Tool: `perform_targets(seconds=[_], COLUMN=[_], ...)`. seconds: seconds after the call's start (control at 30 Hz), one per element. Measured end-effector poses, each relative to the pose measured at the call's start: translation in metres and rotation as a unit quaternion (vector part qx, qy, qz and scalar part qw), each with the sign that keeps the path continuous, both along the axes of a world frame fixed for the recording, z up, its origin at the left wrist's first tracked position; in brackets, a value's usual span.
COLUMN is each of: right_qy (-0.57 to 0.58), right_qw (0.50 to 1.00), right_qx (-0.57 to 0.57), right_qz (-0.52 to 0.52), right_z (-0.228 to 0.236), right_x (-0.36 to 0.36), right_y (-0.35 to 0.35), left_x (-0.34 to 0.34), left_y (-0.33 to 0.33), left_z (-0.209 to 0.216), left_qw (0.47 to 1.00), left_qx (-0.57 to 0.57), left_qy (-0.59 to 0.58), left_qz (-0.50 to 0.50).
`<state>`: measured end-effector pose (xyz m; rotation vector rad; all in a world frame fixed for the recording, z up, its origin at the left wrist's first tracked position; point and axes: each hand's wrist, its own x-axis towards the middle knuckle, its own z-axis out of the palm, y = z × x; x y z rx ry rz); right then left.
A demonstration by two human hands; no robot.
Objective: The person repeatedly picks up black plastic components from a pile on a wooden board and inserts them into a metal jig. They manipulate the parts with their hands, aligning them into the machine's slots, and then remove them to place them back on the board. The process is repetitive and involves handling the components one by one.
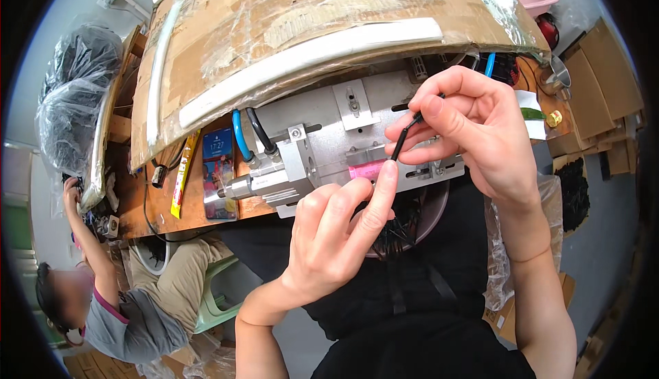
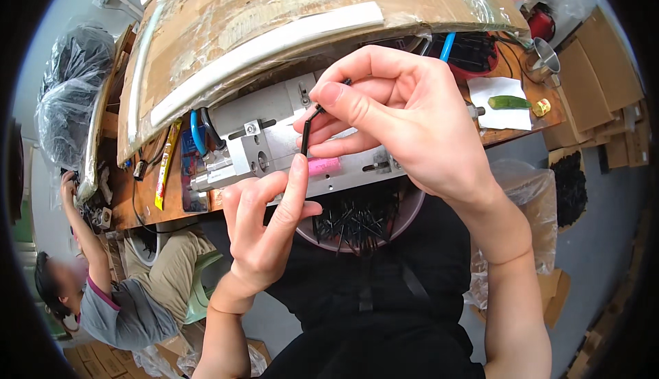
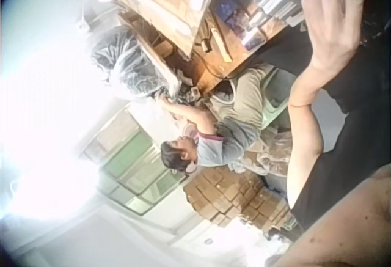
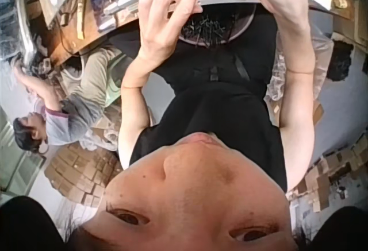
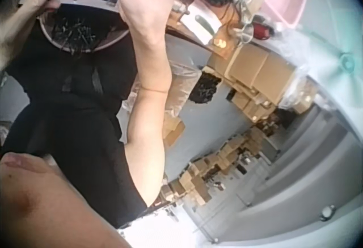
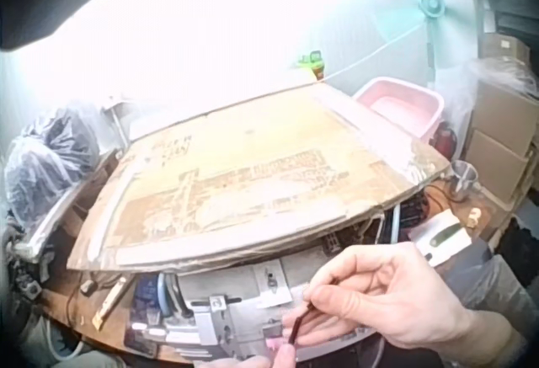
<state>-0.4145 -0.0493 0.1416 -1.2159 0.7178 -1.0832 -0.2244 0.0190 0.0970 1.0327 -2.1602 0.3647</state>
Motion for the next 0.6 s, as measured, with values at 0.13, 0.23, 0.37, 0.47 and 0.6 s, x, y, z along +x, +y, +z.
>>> perform_targets(seconds=[0.13, 0.23, 0.37, 0.47, 0.6], right_qy=[0.106, 0.159, 0.168, 0.202, 0.194], right_qw=[0.992, 0.972, 0.975, 0.977, 0.969], right_qx=[0.002, 0.054, 0.036, -0.061, -0.106], right_qz=[0.072, 0.166, 0.145, -0.021, -0.111], right_z=[0.013, 0.022, 0.001, -0.013, -0.02], right_x=[-0.014, -0.02, -0.01, -0.012, -0.014], right_y=[-0.003, -0.006, -0.001, 0.012, 0.03], left_x=[0.005, 0.008, -0.008, -0.021, -0.033], left_y=[0.006, 0.018, 0.044, 0.045, 0.024], left_z=[0.007, 0.008, -0.006, -0.036, -0.056], left_qw=[0.99, 0.944, 0.966, 0.972, 0.971], left_qx=[0.11, 0.244, 0.217, 0.207, 0.191], left_qy=[0.051, 0.149, 0.136, 0.089, 0.046], left_qz=[-0.07, -0.165, -0.046, 0.069, 0.134])
